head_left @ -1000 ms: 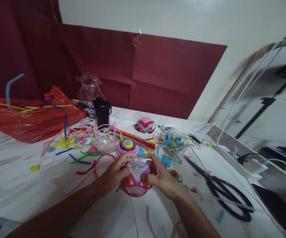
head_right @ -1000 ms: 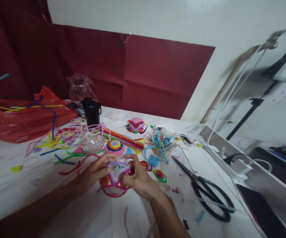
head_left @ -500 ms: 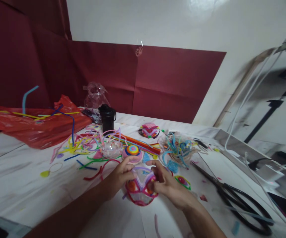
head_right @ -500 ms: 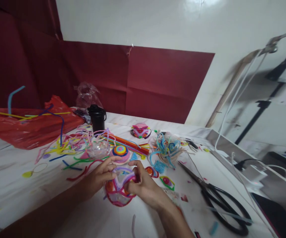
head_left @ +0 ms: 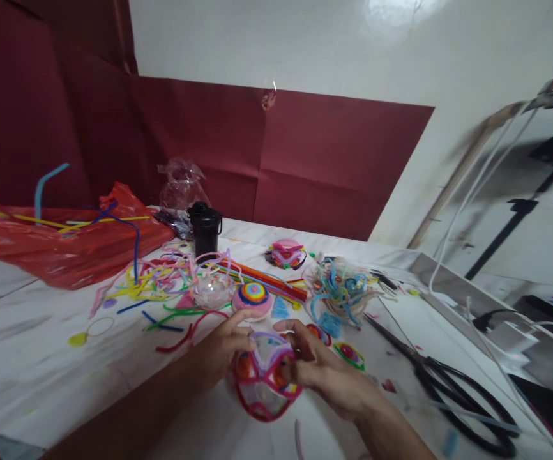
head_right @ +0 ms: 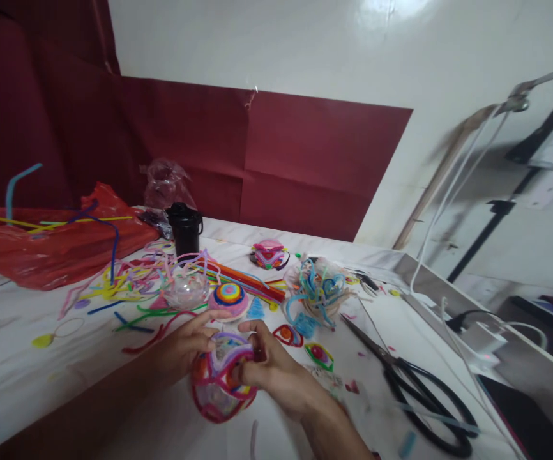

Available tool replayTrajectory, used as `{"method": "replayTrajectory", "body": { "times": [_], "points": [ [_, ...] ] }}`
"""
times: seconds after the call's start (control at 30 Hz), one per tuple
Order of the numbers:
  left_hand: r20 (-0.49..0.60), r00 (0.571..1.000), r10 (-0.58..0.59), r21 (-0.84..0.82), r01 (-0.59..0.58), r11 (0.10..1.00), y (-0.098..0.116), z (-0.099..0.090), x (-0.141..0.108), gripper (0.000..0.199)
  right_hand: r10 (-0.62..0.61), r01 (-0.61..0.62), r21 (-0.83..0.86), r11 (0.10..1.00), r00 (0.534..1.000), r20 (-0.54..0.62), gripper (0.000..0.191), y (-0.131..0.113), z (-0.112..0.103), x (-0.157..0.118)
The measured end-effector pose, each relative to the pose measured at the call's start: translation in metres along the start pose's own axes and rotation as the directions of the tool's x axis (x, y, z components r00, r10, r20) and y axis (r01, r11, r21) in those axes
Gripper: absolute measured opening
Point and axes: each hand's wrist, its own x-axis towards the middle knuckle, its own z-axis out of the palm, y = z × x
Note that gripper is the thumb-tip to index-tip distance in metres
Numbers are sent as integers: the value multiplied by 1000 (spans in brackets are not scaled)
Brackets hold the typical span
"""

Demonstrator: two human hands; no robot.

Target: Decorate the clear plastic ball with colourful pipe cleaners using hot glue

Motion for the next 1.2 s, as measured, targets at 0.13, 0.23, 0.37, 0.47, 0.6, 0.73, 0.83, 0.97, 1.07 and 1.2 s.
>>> {"method": "replayTrajectory", "body": {
  "times": [0.13, 0.23, 0.37, 0.47, 0.6, 0.73, 0.83, 0.97, 1.07, 1.2],
  "points": [
    [-33, 999, -15, 1, 15, 1000, -7, -2, 1, 69, -1, 0, 5, 1000, 1000, 10, 55, 8, -3, 1],
    [-36, 999, 13, 3, -13, 1000, -10, -3, 2, 66, -12, 11, 8, 1000, 1000, 19, 54, 10, -3, 2],
    [-39, 999, 26, 31, -25, 999, -12, -4, 4, 62, -16, 16, 11, 1000, 1000, 20, 52, 8, 0, -1],
    [-46, 999, 18, 37, -17, 999, -14, -5, 5, 62, -23, 23, 40, 999, 1000, -8, 51, 9, 2, -5],
    [-33, 999, 13, 40, -12, 999, -17, -6, 7, 63, -39, 41, 36, 998, 998, -47, 52, 12, 3, -7],
    [-12, 1000, 19, 59, -19, 998, -16, -6, 7, 64, -15, 15, 17, 1000, 1000, 4, 53, 10, 2, -8],
    [-9, 1000, 6, 51, -5, 999, -15, -5, 6, 62, -14, 14, 1, 1000, 1000, -1, 54, 8, 2, -8],
    [-4, 1000, 0, 50, 1, 999, -13, -3, 4, 58, -38, 38, -17, 999, 999, 13, 50, 8, 1, -9],
    [-10, 1000, 0, 60, 1, 998, -10, -1, 3, 58, -32, 32, -13, 999, 999, 8, 50, 8, 0, -10],
    [-13, 1000, -4, 58, 5, 998, -8, 2, 3, 58, -23, 23, -11, 1000, 1000, -1, 55, 6, 0, -11]
  ]
}}
